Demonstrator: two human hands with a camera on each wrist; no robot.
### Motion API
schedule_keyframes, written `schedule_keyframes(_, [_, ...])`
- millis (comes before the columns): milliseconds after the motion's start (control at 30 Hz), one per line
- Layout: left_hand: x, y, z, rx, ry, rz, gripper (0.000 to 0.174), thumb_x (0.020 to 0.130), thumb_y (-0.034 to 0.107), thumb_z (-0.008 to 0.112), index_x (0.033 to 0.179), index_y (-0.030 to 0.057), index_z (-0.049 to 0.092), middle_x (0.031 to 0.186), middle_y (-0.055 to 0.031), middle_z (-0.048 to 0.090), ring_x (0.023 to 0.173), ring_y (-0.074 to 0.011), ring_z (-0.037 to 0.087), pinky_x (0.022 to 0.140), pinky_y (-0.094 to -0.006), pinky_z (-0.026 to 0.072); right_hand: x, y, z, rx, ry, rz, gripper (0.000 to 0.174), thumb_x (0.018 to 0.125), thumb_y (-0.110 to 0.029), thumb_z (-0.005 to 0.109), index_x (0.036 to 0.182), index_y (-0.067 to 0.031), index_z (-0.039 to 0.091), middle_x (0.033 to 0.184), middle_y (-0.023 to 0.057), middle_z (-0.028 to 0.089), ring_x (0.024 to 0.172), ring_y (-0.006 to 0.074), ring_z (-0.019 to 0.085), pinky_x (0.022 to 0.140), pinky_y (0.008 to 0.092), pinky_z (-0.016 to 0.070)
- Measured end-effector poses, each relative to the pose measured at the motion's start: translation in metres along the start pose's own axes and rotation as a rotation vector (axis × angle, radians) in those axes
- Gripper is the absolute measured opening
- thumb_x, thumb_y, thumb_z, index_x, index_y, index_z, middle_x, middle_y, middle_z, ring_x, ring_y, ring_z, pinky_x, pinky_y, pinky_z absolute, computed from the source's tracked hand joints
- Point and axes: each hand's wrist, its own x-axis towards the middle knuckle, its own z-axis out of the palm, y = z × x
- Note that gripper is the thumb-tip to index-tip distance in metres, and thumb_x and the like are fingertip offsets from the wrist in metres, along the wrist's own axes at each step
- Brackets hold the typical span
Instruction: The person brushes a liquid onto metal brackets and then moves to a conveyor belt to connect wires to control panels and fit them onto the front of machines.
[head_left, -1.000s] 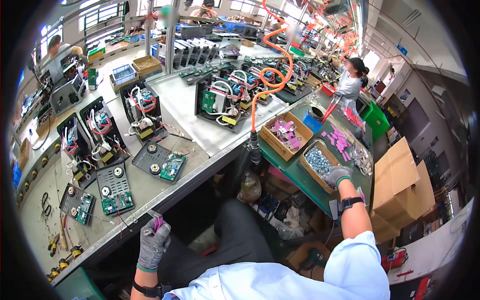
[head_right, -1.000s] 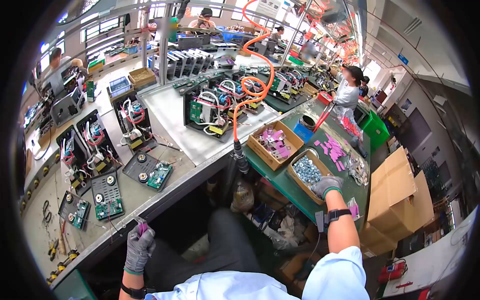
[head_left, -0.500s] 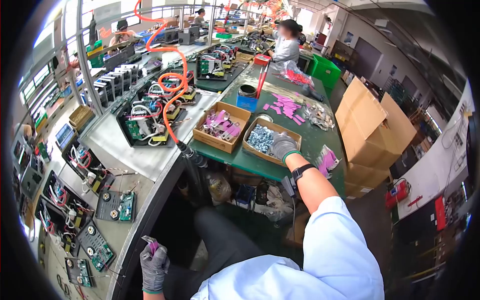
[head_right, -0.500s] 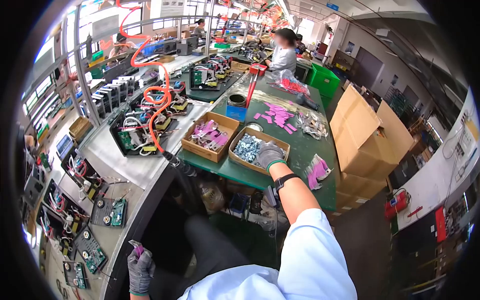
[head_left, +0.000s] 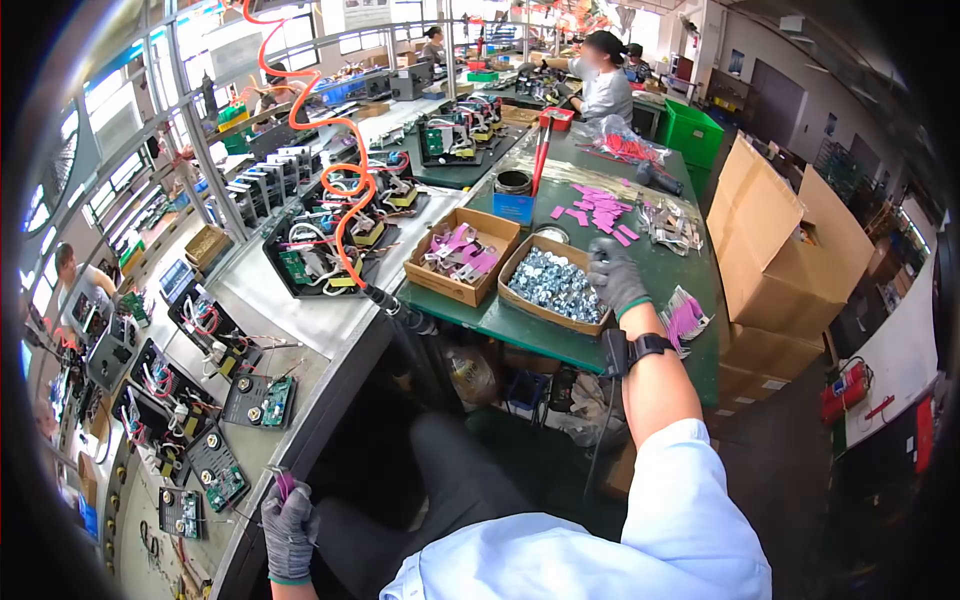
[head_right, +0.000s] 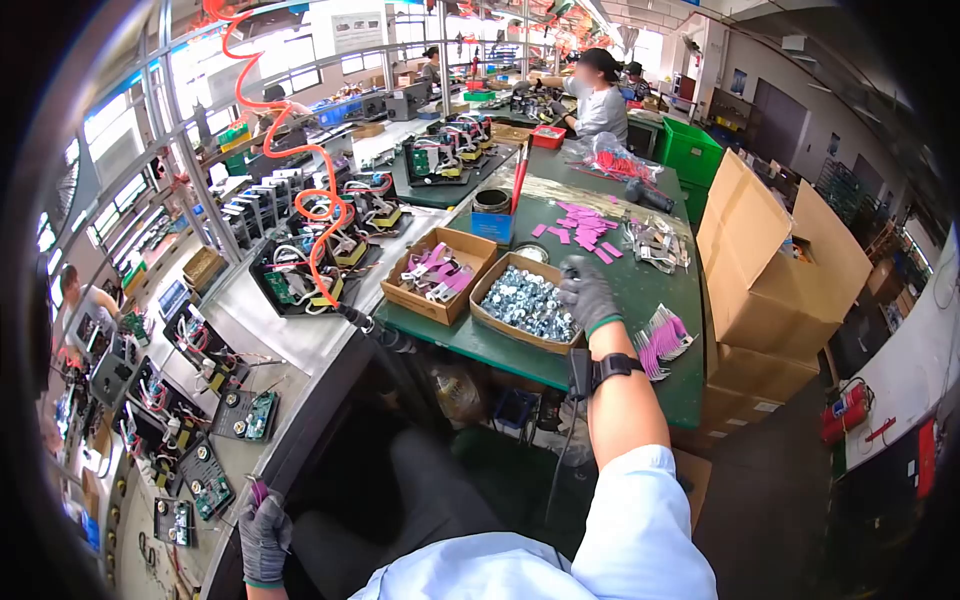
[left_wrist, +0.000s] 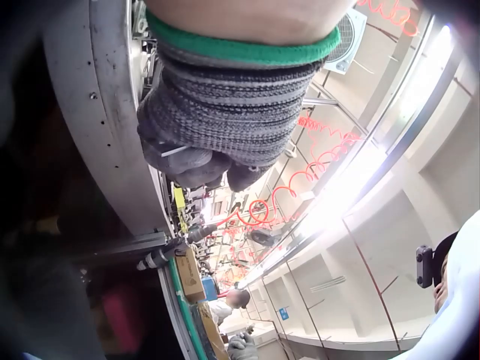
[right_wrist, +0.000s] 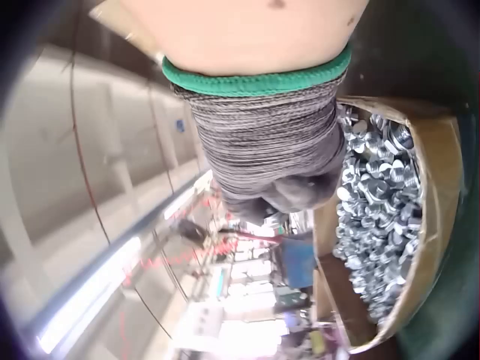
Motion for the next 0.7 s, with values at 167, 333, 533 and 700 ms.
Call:
schedule_keyframes(167, [0.006,0.011,-0.028,-0.365,-0.069,-0.215,0.032,0.089,0.023,0.071,0.11,0.0018,0.061,0.068,-0.0001,0.055,0.044,-0.0083,0.047,0.037,-0.021,0.0349,-0.04,-0.037,0.065,0.645,0.179,0.079,0.029,0.095,-0.029,0.06,0.097,-0.0008,0.064,0.086,0.0135,0.064,0.072,0.0237,0.06,0.042,0.0246,0.041])
schedule_keyframes(333, [-0.001,0.028,-0.056,-0.286,-0.011,0.023,0.03,0.095,0.024,0.064,0.112,-0.0006,0.062,0.076,-0.0088,0.066,0.045,-0.011,0.053,0.035,-0.0219,0.035,-0.045,-0.045,0.14,0.456,0.117,0.09,0.019,0.096,-0.022,0.063,0.097,-0.0024,0.063,0.085,0.0096,0.062,0.067,0.018,0.059,0.043,0.0216,0.0411])
schedule_keyframes(533, [-0.005,0.047,-0.054,-0.18,-0.013,0.077,0.03,0.099,0.03,0.063,0.108,0.0014,0.066,0.065,-0.0069,0.062,0.042,-0.0101,0.048,0.037,-0.0221,0.0318,-0.151,0.008,0.378,-0.423,-0.539,0.02,0.017,0.097,-0.017,0.064,0.108,-0.0049,0.067,0.084,-0.0045,0.059,0.066,0.0054,0.055,0.055,0.0204,0.0454])
schedule_keyframes(700, [-0.007,0.048,-0.074,-0.169,-0.091,0.1,0.037,0.097,0.037,0.064,0.099,-0.0003,0.066,0.059,-0.0016,0.054,0.042,-0.0084,0.045,0.039,-0.023,0.0308,-0.228,0.065,0.53,-0.137,-0.738,0.522,0.034,0.097,-0.03,0.071,0.117,-0.003,0.07,0.078,-0.0074,0.057,0.064,0.0004,0.05,0.055,0.0172,0.0419])
